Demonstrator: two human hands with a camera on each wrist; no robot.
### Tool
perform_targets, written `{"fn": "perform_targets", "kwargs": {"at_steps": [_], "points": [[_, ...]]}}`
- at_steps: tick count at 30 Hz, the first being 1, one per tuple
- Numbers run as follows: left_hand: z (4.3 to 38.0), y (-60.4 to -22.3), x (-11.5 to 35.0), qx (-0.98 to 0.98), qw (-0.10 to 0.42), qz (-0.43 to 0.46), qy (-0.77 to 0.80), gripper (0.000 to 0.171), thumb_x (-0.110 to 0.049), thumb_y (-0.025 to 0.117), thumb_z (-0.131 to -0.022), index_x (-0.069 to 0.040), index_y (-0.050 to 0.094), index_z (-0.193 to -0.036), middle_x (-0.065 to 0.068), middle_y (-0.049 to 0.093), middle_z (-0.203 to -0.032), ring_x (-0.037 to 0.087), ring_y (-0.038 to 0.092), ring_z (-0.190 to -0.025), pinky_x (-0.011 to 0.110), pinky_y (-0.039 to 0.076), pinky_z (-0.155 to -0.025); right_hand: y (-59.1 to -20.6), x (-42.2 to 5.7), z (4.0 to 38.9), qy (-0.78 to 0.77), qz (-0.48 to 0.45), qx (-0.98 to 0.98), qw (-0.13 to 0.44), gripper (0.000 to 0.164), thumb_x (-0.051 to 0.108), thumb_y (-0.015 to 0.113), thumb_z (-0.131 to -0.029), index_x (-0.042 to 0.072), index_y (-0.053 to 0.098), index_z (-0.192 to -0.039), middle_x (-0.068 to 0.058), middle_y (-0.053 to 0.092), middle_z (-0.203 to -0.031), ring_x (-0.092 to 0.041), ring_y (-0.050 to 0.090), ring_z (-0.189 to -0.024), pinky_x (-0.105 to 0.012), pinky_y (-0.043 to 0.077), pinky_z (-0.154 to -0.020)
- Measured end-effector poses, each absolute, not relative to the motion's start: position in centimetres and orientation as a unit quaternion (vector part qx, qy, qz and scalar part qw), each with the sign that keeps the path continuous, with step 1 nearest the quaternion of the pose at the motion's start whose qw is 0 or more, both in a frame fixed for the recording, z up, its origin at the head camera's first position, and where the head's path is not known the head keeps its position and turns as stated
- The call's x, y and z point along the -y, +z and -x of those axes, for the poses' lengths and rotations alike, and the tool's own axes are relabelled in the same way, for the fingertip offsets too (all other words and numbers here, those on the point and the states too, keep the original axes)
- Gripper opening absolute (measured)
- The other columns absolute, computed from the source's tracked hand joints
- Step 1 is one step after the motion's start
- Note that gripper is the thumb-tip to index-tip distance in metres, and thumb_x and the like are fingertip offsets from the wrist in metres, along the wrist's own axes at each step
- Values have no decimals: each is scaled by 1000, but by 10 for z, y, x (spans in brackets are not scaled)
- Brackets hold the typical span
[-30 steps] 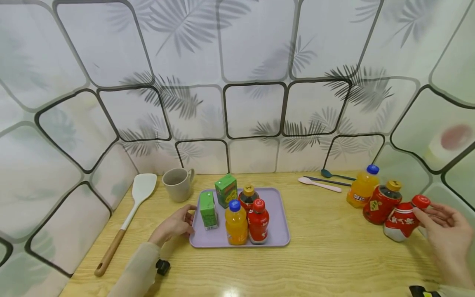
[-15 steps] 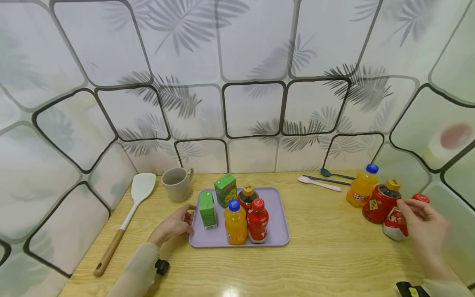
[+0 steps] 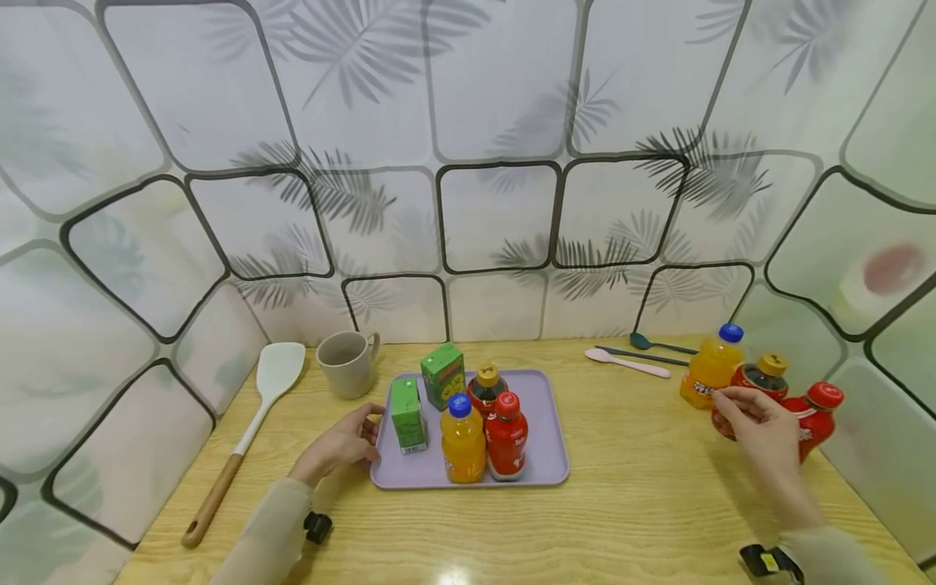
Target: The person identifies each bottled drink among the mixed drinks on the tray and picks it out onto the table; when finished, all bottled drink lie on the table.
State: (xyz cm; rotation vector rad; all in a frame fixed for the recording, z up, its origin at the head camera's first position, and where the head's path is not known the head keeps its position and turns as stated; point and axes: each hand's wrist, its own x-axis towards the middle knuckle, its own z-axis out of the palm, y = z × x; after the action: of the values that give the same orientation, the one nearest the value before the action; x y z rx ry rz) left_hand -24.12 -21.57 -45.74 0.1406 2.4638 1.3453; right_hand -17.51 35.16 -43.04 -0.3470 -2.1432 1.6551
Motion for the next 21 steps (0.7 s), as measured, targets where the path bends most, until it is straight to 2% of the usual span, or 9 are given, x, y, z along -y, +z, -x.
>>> {"fn": "perform_targets", "kwargs": {"at_steps": [6, 12, 16, 21], "points": [[241, -458, 217, -863, 167, -47, 474, 78, 17, 66, -64, 4, 42, -137, 15, 48, -98, 25, 50, -88, 33, 53, -61, -435, -339, 186, 570, 106, 790, 199, 17, 24, 65, -93, 12, 67, -104, 23, 66, -76, -1, 62, -66, -15, 53, -59], [242, -458, 217, -862, 167, -45, 476, 78, 18, 65, -64, 4, 42, -137, 16, 48, -99, 25, 50, -88, 34, 54, -61, -443, -330, 194, 554, 37, 819, 143, 32, 28, 61, -96, 1, 63, -112, 24, 65, -84, 1, 62, -75, -18, 55, -64], [240, -457, 216, -859, 175, -42, 479, 78, 18, 66, -66, 3, 41, -138, 16, 48, -100, 25, 51, -88, 34, 54, -61, -445, -322, 198, 544, 15, 830, 125, 40, 29, 60, -97, -6, 60, -116, 23, 64, -85, 0, 62, -77, -20, 56, -65], [241, -458, 217, -859, 174, -45, 479, 78, 18, 66, -66, 3, 40, -138, 16, 47, -100, 24, 50, -88, 34, 54, -60, -446, -308, 204, 553, 3, 826, 110, 43, 30, 60, -97, -8, 59, -118, 21, 65, -86, -1, 62, -78, -22, 56, -66]]}}
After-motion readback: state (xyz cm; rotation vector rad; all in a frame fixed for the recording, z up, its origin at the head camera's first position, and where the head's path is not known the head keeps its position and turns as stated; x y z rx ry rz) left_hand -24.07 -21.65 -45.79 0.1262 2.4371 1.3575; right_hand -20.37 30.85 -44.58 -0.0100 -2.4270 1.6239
